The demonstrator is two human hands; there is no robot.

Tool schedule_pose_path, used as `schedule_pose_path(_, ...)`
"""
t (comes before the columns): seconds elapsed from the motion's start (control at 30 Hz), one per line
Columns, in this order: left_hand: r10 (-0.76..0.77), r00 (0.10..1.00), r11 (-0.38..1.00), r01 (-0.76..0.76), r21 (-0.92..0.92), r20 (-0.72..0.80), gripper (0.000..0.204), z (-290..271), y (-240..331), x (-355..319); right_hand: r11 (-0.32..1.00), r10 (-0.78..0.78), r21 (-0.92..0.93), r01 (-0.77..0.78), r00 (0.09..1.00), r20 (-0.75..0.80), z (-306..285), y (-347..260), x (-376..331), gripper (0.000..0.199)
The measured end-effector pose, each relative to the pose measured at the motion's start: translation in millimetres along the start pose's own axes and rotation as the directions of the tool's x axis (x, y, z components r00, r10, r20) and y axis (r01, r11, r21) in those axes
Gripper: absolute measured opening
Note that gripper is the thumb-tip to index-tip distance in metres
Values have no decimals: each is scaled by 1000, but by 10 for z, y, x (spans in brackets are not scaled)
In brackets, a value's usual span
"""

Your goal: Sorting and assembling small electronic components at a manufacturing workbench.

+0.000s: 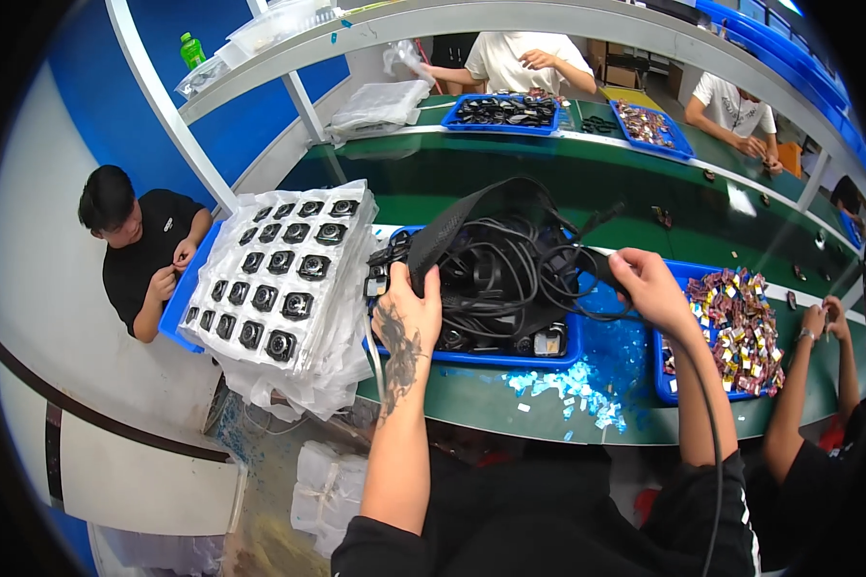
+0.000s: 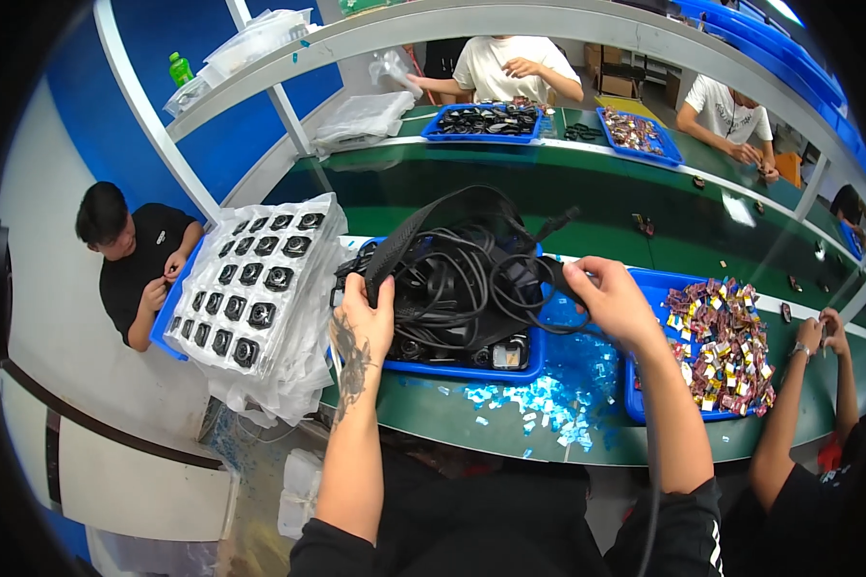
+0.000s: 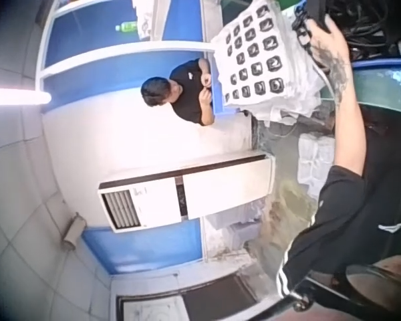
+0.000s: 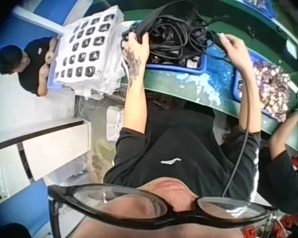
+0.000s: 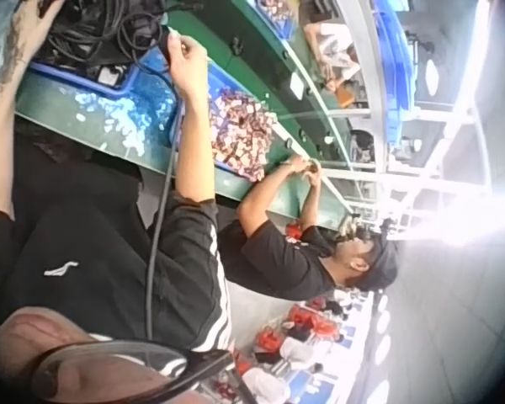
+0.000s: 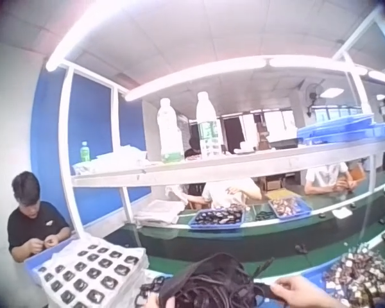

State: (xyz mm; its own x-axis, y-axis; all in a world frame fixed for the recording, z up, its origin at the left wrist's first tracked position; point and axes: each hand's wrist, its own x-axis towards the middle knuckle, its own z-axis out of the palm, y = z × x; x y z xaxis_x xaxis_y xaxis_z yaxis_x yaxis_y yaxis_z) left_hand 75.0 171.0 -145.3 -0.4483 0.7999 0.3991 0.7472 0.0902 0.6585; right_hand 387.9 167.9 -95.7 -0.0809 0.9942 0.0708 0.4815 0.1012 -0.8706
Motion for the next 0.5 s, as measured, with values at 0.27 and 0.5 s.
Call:
schedule_pose_path(0.27, -150, 989, 977, 146, 158, 15, 41, -149, -91, 150, 997, -73, 51, 65, 982, 173, -310, 27, -251, 42)
schedule_pose_path(0.5, -85, 996, 989, 83, 121, 9, 35, -189, -8, 96, 742, -225, 547, 387, 913, -340, -728, -398, -933, 26)
